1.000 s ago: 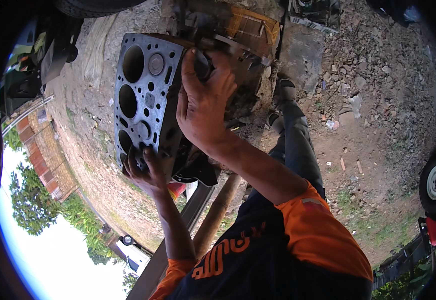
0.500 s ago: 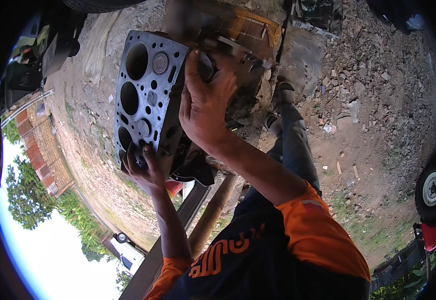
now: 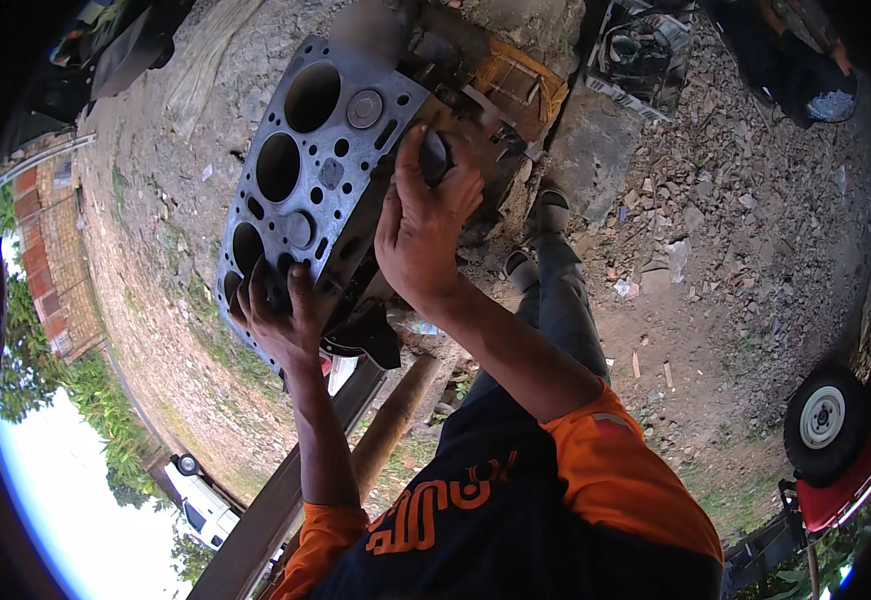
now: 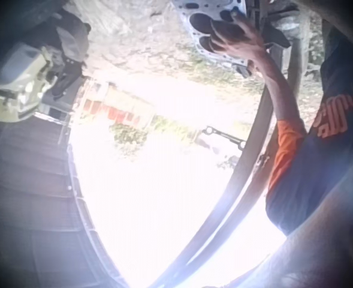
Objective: The person sands the surface of an engine block by hand using a piece of sandpaper, applying circular motions to different areas of the metal.
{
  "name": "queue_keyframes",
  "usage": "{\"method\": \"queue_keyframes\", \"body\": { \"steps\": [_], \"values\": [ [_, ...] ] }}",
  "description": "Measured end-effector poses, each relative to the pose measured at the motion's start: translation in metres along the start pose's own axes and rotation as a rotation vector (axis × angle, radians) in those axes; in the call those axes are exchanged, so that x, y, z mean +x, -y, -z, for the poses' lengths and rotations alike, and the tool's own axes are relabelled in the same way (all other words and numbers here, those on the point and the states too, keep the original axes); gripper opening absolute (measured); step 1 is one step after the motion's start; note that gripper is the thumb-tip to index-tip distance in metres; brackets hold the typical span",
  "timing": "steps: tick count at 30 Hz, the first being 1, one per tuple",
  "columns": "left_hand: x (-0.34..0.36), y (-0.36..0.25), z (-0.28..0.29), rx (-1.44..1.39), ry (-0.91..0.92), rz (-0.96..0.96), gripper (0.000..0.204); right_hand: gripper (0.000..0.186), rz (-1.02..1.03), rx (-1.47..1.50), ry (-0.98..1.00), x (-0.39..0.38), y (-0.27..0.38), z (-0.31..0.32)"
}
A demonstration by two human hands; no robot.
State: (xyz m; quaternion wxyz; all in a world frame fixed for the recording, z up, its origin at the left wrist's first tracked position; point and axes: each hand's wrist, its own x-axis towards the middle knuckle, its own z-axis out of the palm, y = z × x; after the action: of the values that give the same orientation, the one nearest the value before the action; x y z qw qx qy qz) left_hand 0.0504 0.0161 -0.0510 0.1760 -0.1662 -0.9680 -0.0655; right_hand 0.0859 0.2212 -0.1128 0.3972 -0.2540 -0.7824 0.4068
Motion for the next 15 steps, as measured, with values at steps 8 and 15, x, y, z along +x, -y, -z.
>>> {"method": "queue_keyframes", "body": {
  "steps": [8, 15],
  "values": [
    [-0.002, -0.001, 0.001, -0.024, 0.021, 0.009, 0.076, 0.063, -0.021, -0.042, 0.046, 0.001, -0.004, 0.005],
    [0.0, -0.001, 0.002, -0.067, 0.042, 0.03, 0.075, 0.06, -0.035, -0.003, 0.071, 0.0, 0.002, 0.008]
  ]
}}
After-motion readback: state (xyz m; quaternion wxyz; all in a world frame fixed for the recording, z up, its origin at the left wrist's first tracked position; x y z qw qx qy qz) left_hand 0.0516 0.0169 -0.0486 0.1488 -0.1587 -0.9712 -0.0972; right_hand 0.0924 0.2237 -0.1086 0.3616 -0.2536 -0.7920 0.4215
